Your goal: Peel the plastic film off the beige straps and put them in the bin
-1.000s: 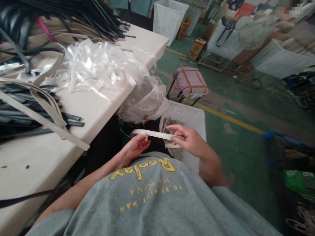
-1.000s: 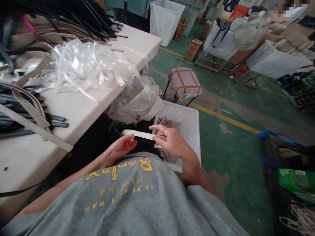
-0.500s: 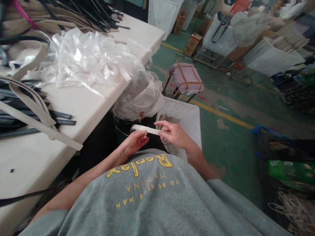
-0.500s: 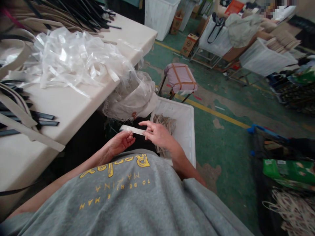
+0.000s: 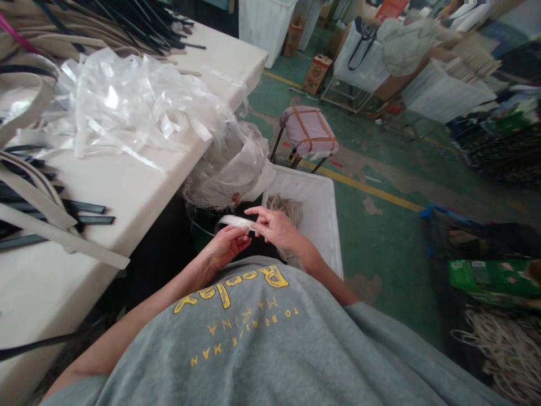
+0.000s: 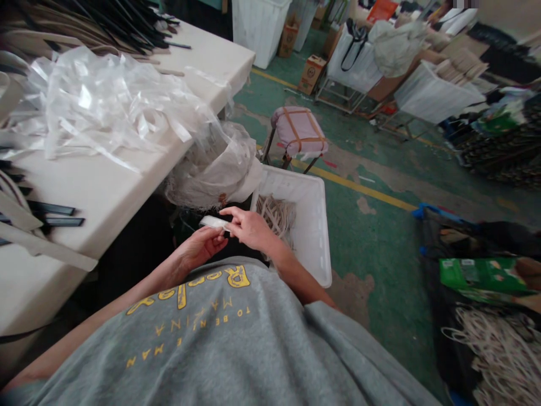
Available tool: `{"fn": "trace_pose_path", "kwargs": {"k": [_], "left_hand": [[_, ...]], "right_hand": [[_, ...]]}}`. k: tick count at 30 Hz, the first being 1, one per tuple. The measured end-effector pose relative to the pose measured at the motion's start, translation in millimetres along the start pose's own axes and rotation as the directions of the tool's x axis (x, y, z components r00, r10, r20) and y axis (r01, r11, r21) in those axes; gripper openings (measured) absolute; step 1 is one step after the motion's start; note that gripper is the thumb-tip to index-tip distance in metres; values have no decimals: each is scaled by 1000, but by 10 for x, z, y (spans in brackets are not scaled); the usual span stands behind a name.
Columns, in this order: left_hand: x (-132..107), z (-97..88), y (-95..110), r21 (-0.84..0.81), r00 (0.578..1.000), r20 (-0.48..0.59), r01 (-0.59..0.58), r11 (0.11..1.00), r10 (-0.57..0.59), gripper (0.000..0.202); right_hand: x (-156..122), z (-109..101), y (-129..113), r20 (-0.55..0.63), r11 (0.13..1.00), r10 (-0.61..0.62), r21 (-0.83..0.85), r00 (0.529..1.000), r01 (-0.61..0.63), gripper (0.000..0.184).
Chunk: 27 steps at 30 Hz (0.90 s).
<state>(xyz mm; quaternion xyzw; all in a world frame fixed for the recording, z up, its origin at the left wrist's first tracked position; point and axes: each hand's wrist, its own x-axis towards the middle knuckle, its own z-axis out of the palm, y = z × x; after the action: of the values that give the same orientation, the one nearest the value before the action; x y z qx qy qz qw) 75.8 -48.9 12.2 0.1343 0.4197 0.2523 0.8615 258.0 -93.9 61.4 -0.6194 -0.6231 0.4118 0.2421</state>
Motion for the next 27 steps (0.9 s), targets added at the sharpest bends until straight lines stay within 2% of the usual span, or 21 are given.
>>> {"fn": "trace_pose_path", "kwargs": {"k": [2, 5, 6, 8, 10, 11, 14, 16, 18, 22, 27], "left_hand": [[-13, 21, -9, 10, 1000, 0, 7, 1000, -7, 12], [-49, -24, 78, -31, 999, -30, -28, 999, 27, 15], [-60, -47, 116, -47, 999, -37, -38, 998, 37, 17], [-73, -85, 175, -65, 999, -33, -39, 997, 37, 18], [-72, -102, 190, -65, 1000, -18, -26, 998, 24, 17], [-67, -102, 180, -60, 1000, -8, -19, 998, 19, 17], [-57, -88, 117, -30, 1000, 28, -6, 1000, 7, 13], [-69, -72, 78, -1, 997, 80, -7, 1000, 7, 10], [-99, -48, 62, 32, 988, 157, -14, 999, 8, 13], [-168, 17, 70, 79, 959, 282, -30, 996, 6, 25], [-170, 45, 24, 137, 940, 329, 43, 990, -86, 20]], "right_hand": [[59, 57, -25, 20, 1000, -24, 18, 1000, 23, 39], [22, -48, 85, 81, 977, -73, 204, 994, 55, 40], [-12, -106, 153, 62, 961, -78, 270, 995, 59, 43], [-82, -195, 291, -69, 941, -67, 326, 995, 86, 47], [-125, -201, 373, -201, 954, -89, 265, 976, 142, 47], [-131, -170, 381, -228, 959, -139, 210, 964, 188, 48], [-91, 0, 286, -164, 916, -382, 67, 910, 397, 51], [-33, 110, 181, -92, 859, -505, 47, 858, 511, 42], [23, 172, 98, -44, 829, -554, 64, 831, 556, 36], [26, 142, 52, -42, 786, -612, 76, 790, 613, 34], [-101, 52, 177, -10, 734, -679, 16, 734, 679, 35]]}}
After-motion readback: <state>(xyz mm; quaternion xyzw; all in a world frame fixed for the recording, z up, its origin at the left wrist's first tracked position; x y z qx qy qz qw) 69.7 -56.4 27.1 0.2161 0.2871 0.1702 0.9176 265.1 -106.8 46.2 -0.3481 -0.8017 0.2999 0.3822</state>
